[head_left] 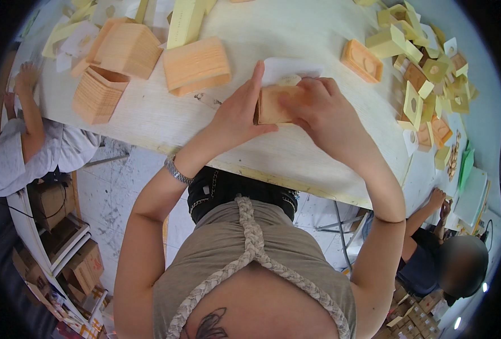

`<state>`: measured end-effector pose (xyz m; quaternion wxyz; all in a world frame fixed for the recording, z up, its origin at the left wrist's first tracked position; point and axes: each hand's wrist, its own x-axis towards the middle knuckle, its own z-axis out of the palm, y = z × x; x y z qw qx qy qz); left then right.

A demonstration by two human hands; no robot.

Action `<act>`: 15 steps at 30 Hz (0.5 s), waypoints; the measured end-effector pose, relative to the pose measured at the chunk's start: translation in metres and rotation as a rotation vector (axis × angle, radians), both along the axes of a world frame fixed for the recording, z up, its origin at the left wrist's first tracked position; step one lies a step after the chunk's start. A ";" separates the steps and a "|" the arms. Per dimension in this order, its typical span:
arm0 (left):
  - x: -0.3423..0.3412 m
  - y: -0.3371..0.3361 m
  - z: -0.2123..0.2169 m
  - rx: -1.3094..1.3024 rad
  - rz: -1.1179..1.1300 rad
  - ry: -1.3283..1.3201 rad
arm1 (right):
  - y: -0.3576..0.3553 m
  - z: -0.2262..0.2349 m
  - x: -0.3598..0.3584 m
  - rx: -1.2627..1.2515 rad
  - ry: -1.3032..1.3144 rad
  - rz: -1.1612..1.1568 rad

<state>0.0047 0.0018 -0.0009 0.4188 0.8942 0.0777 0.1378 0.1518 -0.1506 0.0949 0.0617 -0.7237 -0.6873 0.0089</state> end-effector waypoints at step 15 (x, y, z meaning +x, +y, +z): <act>0.001 0.000 0.005 -0.023 -0.013 0.079 | -0.006 -0.007 -0.002 0.046 -0.113 -0.022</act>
